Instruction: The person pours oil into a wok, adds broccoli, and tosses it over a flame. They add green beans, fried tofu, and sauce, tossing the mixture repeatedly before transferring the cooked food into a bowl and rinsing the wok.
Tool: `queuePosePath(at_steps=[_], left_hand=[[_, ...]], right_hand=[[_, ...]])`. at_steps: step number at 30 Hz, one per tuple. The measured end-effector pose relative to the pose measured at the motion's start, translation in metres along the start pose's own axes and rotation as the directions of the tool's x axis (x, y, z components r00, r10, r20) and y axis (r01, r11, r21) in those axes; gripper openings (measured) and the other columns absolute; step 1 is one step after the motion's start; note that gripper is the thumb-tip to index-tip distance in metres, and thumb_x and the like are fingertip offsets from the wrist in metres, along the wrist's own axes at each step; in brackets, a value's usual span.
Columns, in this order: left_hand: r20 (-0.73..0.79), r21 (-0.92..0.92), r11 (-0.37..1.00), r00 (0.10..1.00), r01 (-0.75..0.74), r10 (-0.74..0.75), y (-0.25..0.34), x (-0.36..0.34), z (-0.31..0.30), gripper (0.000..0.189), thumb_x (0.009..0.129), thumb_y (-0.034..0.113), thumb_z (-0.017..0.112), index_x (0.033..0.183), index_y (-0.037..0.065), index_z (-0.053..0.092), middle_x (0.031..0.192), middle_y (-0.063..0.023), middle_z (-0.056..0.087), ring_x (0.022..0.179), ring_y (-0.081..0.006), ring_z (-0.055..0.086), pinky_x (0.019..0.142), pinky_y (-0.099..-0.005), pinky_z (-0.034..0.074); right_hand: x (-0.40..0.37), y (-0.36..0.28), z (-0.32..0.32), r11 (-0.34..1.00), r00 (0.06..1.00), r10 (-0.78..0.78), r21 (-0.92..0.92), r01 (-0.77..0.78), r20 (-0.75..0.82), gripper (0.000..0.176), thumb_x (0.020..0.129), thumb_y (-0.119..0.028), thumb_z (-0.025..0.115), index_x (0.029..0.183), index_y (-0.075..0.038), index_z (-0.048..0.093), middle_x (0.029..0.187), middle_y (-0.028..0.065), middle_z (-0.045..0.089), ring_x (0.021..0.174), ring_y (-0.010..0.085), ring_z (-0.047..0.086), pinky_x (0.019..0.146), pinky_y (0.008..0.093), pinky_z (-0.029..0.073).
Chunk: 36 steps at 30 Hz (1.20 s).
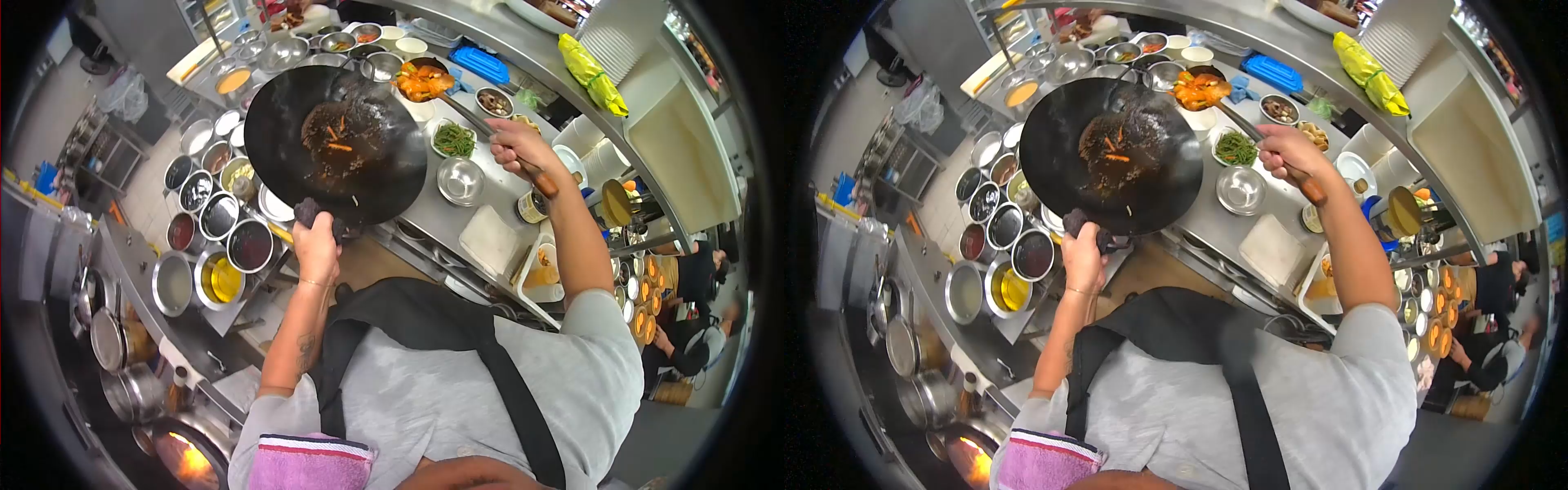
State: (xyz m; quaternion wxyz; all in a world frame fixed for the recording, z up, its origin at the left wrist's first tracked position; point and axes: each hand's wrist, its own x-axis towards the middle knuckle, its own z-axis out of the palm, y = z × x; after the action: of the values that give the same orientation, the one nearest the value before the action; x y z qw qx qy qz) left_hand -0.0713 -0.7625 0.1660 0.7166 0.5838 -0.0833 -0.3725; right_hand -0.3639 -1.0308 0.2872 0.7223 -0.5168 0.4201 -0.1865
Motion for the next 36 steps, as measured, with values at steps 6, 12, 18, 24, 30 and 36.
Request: queuePosePath(at_steps=[6, 12, 18, 24, 30, 36], left_hand=[[0.053, 0.115, 0.992, 0.998, -0.045, 0.039, 0.029, 0.015, -0.04, 0.008, 0.091, 0.013, 0.062, 0.089, 0.006, 0.059, 0.071, -0.0039, 0.062, 0.051, -0.0128, 0.057, 0.036, -0.0267, 0.037], [0.087, 0.044, 0.999, 0.996, -0.008, 0.004, 0.06, 0.048, -0.069, 0.014, 0.091, 0.009, 0.061, 0.104, 0.005, 0.06, 0.074, -0.0012, 0.061, 0.047, -0.0107, 0.051, 0.035, -0.026, 0.036], [0.08, 0.041, 0.999, 0.997, -0.021, 0.018, 0.072, 0.075, -0.066, 0.008, 0.091, 0.009, 0.061, 0.098, 0.006, 0.058, 0.072, -0.0006, 0.06, 0.045, -0.0102, 0.05, 0.035, -0.0262, 0.036], [0.041, 0.071, 0.995, 0.997, -0.065, 0.062, 0.076, 0.085, -0.042, 0.004, 0.089, 0.011, 0.062, 0.088, 0.01, 0.058, 0.07, 0.001, 0.057, 0.048, -0.0103, 0.053, 0.037, -0.0257, 0.034], [0.049, 0.064, 0.993, 0.994, -0.098, 0.095, 0.081, 0.086, -0.012, 0.013, 0.09, 0.011, 0.062, 0.08, 0.007, 0.055, 0.061, 0.0, 0.052, 0.04, -0.011, 0.045, 0.035, -0.0286, 0.034], [0.016, 0.103, 0.986, 0.991, -0.134, 0.133, 0.073, 0.097, 0.016, 0.011, 0.089, 0.011, 0.063, 0.081, 0.005, 0.056, 0.062, -0.0007, 0.053, 0.041, -0.0118, 0.046, 0.035, -0.0291, 0.035]], right_hand=[[0.136, 0.08, -0.033, 0.541, 0.921, -0.377, -0.831, 0.13, -0.101, 0.059, 0.093, -0.006, 0.055, 0.151, -0.002, 0.044, 0.092, 0.0174, 0.069, 0.071, 0.0278, 0.068, 0.063, 0.0407, 0.056], [0.135, 0.202, 0.063, 0.262, 0.879, -0.279, -0.911, -0.317, -0.386, 0.072, 0.094, -0.006, 0.05, 0.162, -0.004, 0.029, 0.11, 0.0306, 0.072, 0.102, 0.0456, 0.072, 0.093, 0.0547, 0.055], [0.123, 0.187, 0.056, 0.303, 0.846, -0.381, -0.914, -0.268, -0.374, 0.075, 0.093, -0.007, 0.052, 0.164, -0.011, 0.028, 0.1, 0.0336, 0.071, 0.093, 0.0487, 0.07, 0.087, 0.0584, 0.054], [0.086, 0.157, 0.055, 0.377, 0.788, -0.52, -0.916, -0.134, -0.329, 0.081, 0.088, -0.002, 0.057, 0.164, -0.013, 0.031, 0.095, 0.0336, 0.069, 0.087, 0.0506, 0.069, 0.081, 0.0579, 0.054], [0.106, 0.212, 0.02, 0.436, 0.822, -0.501, -0.9, -0.029, -0.27, 0.087, 0.092, -0.001, 0.056, 0.167, -0.017, 0.017, 0.089, 0.032, 0.069, 0.082, 0.0496, 0.068, 0.075, 0.0561, 0.052], [0.112, 0.224, 0.0, 0.467, 0.729, -0.642, -0.875, 0.125, -0.238, 0.081, 0.093, 0.0, 0.053, 0.167, -0.018, 0.025, 0.083, 0.025, 0.069, 0.072, 0.0444, 0.068, 0.069, 0.0526, 0.054]])
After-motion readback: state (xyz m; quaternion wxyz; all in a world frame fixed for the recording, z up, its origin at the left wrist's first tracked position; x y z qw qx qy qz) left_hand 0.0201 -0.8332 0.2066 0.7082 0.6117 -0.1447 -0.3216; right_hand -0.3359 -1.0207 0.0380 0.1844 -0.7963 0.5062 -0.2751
